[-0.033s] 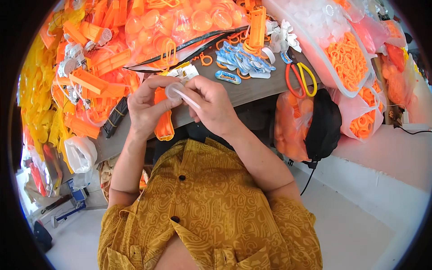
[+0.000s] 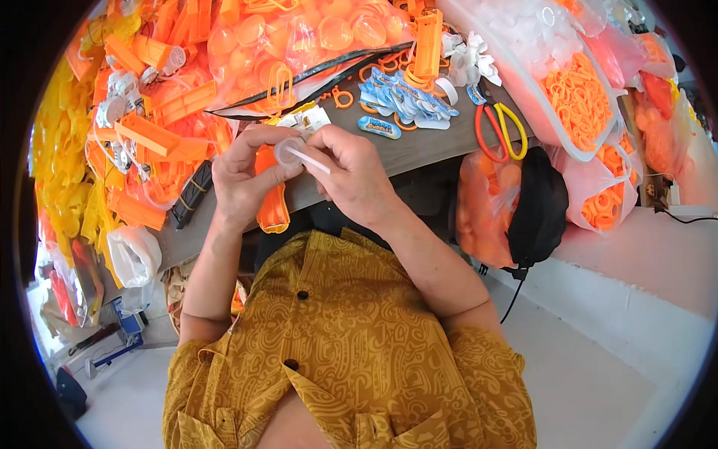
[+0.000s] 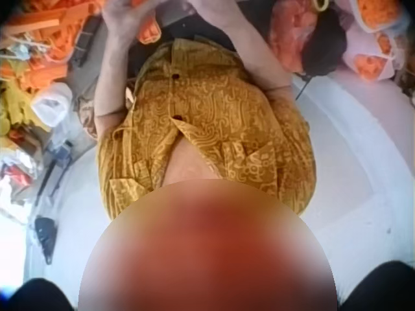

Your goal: Assembling and decorating a yellow plastic toy gun with stickers on a cluttered workbench.

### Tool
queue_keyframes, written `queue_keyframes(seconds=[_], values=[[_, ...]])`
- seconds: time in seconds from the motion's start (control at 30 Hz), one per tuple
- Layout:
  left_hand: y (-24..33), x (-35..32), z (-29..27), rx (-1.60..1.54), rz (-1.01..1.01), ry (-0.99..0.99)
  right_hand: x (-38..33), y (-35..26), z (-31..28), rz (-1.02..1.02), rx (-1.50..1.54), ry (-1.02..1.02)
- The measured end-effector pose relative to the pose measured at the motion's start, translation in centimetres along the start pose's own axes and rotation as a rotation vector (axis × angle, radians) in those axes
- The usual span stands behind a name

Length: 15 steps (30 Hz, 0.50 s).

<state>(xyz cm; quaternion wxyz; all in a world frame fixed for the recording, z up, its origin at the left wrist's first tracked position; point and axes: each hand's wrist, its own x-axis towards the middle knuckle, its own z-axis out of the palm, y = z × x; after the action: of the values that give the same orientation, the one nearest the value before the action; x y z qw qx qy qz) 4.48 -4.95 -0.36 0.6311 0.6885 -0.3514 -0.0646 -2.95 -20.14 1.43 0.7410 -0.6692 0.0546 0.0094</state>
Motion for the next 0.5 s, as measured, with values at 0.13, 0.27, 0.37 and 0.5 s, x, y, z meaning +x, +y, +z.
queue_keyframes(seconds=[0.13,0.27,0.37,0.5], values=[[1.8,1.0,-1.5,0.142,0.016,-0.193,-0.1,0.4,-0.5,-0.195,-0.4,0.065],[1.7,1.6,-2.0,0.131,0.03,-0.337,-0.1,1.0,-0.9,-0.552,-0.724,0.159],[1.1,1.7,-1.7,0.185,0.044,-0.308,-0.5,1.8,-0.8,-0.458,-0.599,0.22],[0.5,1.8,-1.1,0.398,0.252,-0.298,-1.4,3.1,-0.8,-0.103,-0.119,0.281]])
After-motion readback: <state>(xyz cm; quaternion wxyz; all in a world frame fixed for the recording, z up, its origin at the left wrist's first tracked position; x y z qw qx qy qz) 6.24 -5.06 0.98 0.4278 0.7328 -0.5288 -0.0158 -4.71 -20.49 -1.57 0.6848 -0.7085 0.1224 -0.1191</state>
